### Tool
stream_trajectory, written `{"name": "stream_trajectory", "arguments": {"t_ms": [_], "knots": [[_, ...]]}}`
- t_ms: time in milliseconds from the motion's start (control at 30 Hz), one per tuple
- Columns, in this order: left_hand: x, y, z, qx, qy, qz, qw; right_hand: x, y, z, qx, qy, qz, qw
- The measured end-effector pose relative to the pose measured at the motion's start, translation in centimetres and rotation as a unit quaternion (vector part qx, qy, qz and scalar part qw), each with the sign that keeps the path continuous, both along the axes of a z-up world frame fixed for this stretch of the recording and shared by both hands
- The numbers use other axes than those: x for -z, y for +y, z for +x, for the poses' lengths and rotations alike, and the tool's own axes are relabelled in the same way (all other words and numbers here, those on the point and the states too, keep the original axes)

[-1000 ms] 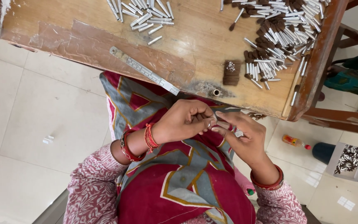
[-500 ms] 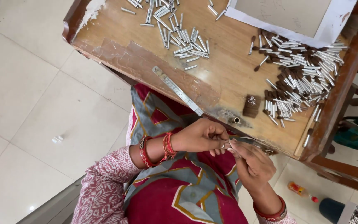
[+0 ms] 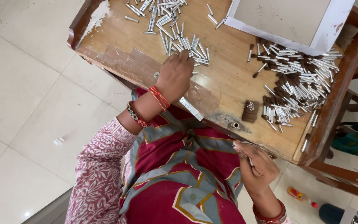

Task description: Assembling small brushes by inserting bristle bundles into metal tubes at a workstation.

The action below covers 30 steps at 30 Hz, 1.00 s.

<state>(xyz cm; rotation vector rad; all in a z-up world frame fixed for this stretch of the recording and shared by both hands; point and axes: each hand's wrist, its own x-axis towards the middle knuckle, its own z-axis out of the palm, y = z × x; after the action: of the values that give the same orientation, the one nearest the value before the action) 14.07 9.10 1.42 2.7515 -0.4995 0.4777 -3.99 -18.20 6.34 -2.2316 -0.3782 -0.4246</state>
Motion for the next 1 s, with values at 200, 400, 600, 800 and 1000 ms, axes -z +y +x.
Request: {"name": "stream_trajectory", "arguments": {"t_ms": [200, 400, 600, 800, 1000], "knots": [[-5.7, -2.8, -6.5, 0.159, 0.107, -0.296, 0.936, 1.0, -0.4, -0.3, 0.016, 0.026, 0.08, 0.996], [0.3, -8.0, -12.8, 0.172, 0.458, -0.774, 0.402, 2.1, 0.3, -1.0, 0.047, 0.017, 0.167, 0.985], [1.5, -9.5, -14.3, 0.133, 0.506, -0.798, 0.3, 2.1, 0.5, -1.9, 0.049, -0.02, 0.125, 0.991], [1.8, -9.7, -14.9, 0.13, 0.515, -0.794, 0.296, 2.1, 0.6, -1.7, 0.037, -0.045, 0.083, 0.995], [1.4, -9.8, -15.1, 0.137, 0.512, -0.799, 0.284, 2.1, 0.7, -1.8, 0.03, -0.043, 0.111, 0.992]]}}
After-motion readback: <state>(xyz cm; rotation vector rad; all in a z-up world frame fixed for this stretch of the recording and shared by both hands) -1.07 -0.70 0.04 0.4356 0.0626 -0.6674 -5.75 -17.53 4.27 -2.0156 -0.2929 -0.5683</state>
